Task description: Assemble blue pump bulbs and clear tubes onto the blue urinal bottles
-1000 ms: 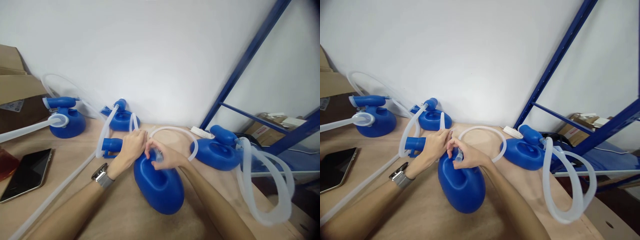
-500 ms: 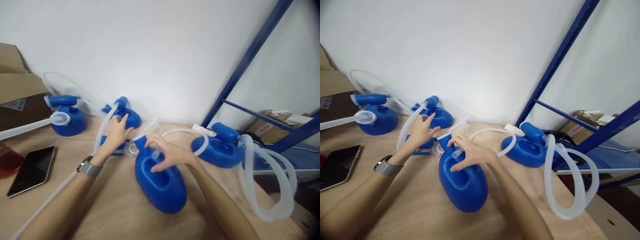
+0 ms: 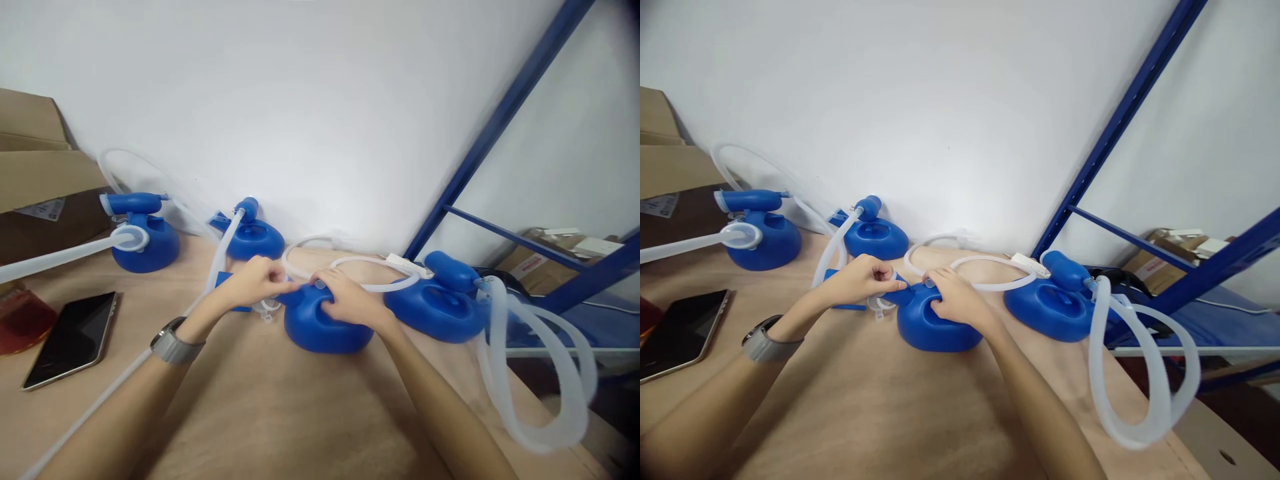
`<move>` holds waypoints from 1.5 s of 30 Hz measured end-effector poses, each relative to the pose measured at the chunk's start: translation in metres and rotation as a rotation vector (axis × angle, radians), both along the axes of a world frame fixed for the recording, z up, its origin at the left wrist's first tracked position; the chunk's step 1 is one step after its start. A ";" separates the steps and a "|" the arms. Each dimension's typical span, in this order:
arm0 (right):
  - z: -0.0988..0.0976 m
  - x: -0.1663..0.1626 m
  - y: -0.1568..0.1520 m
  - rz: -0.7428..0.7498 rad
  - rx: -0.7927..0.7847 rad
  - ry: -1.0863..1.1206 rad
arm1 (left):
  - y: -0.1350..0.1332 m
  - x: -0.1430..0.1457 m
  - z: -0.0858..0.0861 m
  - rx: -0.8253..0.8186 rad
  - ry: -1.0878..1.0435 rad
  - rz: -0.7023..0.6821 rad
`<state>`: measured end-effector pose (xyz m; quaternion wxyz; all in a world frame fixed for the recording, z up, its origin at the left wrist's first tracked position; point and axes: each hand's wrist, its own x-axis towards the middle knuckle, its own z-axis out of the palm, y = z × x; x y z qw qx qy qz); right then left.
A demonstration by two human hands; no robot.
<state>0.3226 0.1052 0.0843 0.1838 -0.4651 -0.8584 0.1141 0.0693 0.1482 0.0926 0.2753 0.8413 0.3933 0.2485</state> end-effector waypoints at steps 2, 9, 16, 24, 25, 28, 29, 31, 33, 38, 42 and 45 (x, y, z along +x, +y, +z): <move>-0.006 -0.001 0.004 -0.017 0.022 0.012 | -0.001 0.001 0.000 -0.015 -0.013 0.013; -0.015 0.008 0.013 0.033 0.066 0.005 | 0.001 -0.006 0.004 -0.148 -0.026 -0.081; -0.010 0.020 0.018 0.015 0.022 -0.045 | 0.004 -0.031 0.007 -0.125 -0.126 0.087; -0.017 0.027 0.029 -0.172 0.070 -0.134 | 0.012 -0.058 -0.047 0.467 0.290 0.364; -0.016 0.027 0.027 -0.206 0.096 -0.172 | 0.010 -0.062 -0.057 0.527 0.331 0.366; -0.005 0.029 0.013 -0.286 0.149 -0.264 | 0.005 -0.075 -0.080 0.546 0.427 0.386; 0.002 0.029 0.005 -0.273 0.125 -0.275 | 0.004 -0.079 -0.085 0.511 0.453 0.401; 0.019 0.026 -0.014 -0.163 0.018 -0.248 | 0.005 -0.085 -0.089 0.436 0.486 0.429; 0.033 0.017 -0.035 -0.002 -0.070 -0.170 | 0.008 -0.089 -0.090 0.388 0.485 0.421; 0.015 -0.019 -0.073 0.196 -0.030 0.115 | 0.002 -0.092 -0.084 0.380 0.415 0.352; -0.043 -0.039 -0.084 0.041 -0.169 0.427 | -0.032 -0.089 -0.068 0.507 0.252 0.267; -0.072 -0.048 -0.086 -0.028 -0.413 0.775 | -0.065 -0.073 -0.051 0.628 0.183 0.117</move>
